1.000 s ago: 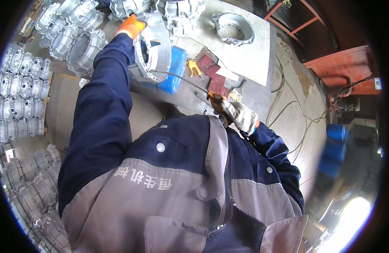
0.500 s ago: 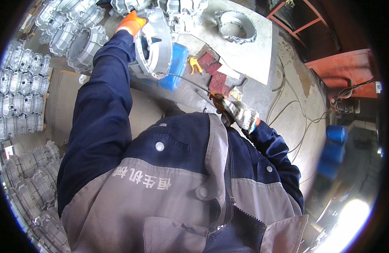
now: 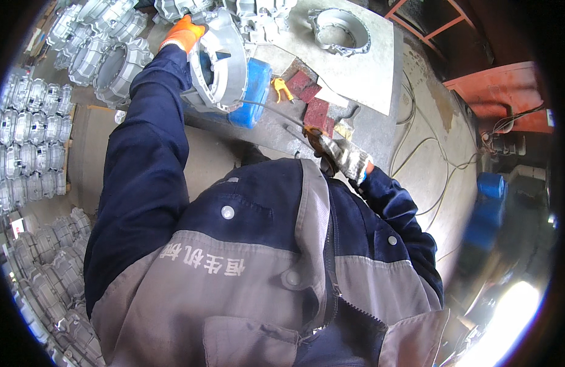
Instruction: The person picks up a metal housing part and uses a handheld spray tool to clean its interior and exterior surfaces. They rotate the part to reach different areas and place it back on the workbench after treatment.
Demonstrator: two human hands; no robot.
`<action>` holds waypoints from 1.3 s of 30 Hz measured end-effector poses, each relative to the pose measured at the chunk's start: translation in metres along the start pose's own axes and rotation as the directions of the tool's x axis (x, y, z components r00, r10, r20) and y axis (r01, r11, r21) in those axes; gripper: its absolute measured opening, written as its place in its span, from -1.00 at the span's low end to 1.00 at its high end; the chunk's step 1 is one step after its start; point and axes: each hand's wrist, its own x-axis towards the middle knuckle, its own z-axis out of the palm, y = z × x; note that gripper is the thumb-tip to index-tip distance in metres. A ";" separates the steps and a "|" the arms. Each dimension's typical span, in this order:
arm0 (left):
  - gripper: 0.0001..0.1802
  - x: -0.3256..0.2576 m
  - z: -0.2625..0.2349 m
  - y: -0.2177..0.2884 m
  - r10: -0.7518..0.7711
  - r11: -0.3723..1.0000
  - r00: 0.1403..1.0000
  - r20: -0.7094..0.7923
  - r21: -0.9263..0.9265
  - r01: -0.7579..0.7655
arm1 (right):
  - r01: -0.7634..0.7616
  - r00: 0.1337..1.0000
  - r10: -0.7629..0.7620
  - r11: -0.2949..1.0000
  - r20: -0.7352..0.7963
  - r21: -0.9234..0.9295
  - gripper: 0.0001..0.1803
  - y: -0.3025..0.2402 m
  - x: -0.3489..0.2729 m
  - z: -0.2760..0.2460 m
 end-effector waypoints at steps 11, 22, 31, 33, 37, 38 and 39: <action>-0.16 -0.007 -0.007 0.005 0.026 0.999 0.999 0.022 0.030 -0.027 | -0.125 0.989 0.104 0.966 -0.103 -0.228 -0.22 0.021 0.042 0.010; -0.27 -0.010 -0.004 -0.002 0.113 0.990 0.994 0.015 -0.087 -0.111 | -0.149 0.977 0.137 0.987 -0.164 -0.061 -0.27 0.020 0.057 0.013; -0.42 -0.003 0.005 -0.007 0.293 0.951 0.954 -0.060 -0.085 -0.297 | -0.102 0.976 0.119 0.990 -0.180 0.100 -0.28 0.021 0.084 0.013; -0.49 -0.003 0.001 -0.003 0.248 0.964 0.968 0.033 -0.105 -0.243 | -0.106 0.966 0.130 0.988 -0.224 0.114 -0.23 0.024 0.090 0.010; -0.42 -0.010 -0.001 0.005 0.132 0.986 0.987 0.089 -0.117 -0.121 | -0.082 0.979 0.108 0.985 -0.173 0.151 -0.20 0.027 0.105 0.011; -0.35 -0.011 0.000 0.004 0.142 0.979 0.988 0.065 -0.156 -0.130 | -0.094 0.977 0.123 0.982 -0.174 0.167 -0.20 0.027 0.108 0.010; -0.27 -0.013 0.001 0.002 0.140 0.973 0.989 0.050 -0.194 -0.128 | -0.117 0.975 0.147 0.976 -0.165 0.182 -0.20 0.027 0.108 0.011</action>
